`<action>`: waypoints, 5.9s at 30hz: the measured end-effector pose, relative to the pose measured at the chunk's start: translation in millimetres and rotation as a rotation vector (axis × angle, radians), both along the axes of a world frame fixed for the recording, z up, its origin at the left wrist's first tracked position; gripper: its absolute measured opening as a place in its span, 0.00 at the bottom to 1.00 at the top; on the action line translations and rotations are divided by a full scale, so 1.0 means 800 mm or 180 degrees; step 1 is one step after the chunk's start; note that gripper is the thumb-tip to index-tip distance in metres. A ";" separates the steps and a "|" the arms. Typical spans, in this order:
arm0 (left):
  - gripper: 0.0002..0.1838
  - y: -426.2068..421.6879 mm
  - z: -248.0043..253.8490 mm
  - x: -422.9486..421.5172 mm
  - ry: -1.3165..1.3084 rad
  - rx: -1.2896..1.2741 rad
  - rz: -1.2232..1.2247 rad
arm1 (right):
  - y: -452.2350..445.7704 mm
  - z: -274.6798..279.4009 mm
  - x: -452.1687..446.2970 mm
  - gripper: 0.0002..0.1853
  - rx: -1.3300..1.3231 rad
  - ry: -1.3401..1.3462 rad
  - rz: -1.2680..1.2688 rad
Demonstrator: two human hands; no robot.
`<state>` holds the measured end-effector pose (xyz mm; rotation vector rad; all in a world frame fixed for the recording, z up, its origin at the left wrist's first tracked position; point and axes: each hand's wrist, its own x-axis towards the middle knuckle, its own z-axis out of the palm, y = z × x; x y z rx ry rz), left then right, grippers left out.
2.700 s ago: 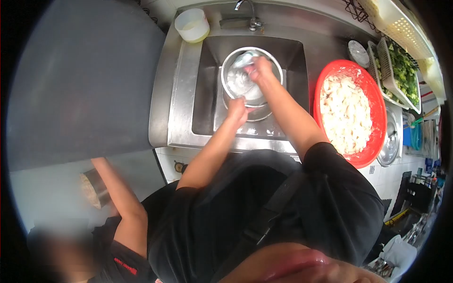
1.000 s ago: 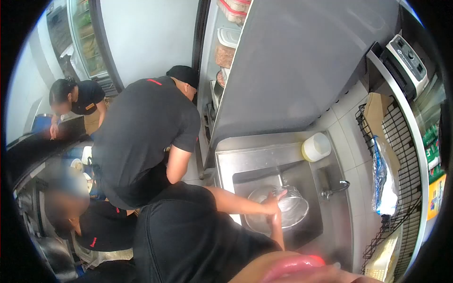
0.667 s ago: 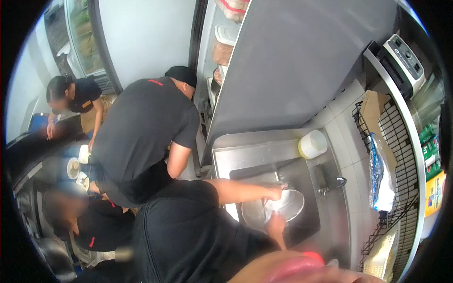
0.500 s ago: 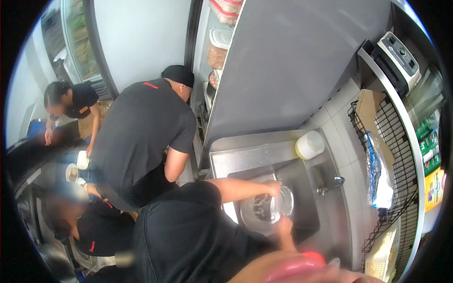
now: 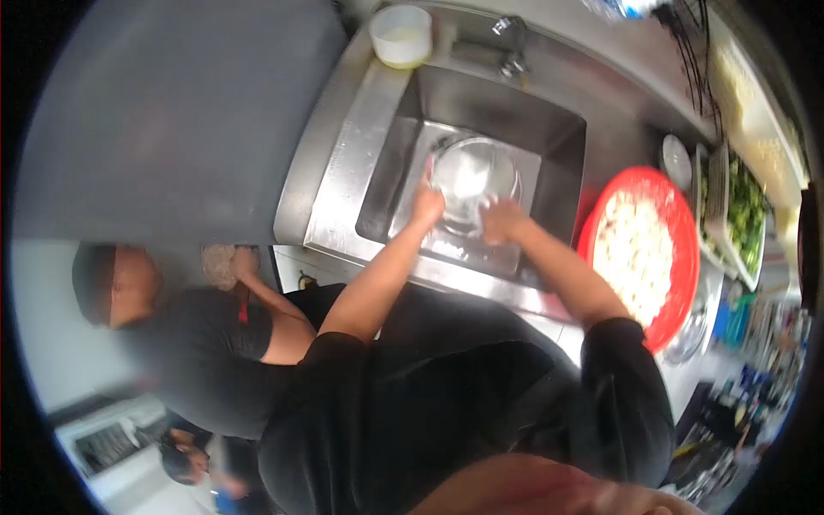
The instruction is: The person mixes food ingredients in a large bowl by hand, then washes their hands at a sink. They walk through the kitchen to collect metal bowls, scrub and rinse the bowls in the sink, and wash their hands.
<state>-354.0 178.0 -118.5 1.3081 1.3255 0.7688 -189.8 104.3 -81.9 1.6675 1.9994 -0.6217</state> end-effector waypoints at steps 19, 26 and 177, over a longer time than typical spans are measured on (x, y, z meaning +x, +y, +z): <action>0.24 -0.004 0.016 0.009 -0.1322 -0.0202 -0.0022 | 0.028 -0.026 -0.063 0.31 0.1488 0.1491 -0.1079; 0.17 0.009 0.007 -0.017 -0.2244 -0.1095 0.0190 | 0.037 0.019 -0.066 0.24 0.1669 0.1714 -0.0523; 0.18 0.091 0.138 0.058 -0.2851 -0.0406 0.0241 | 0.125 -0.014 0.110 0.22 0.1854 0.4237 -0.3274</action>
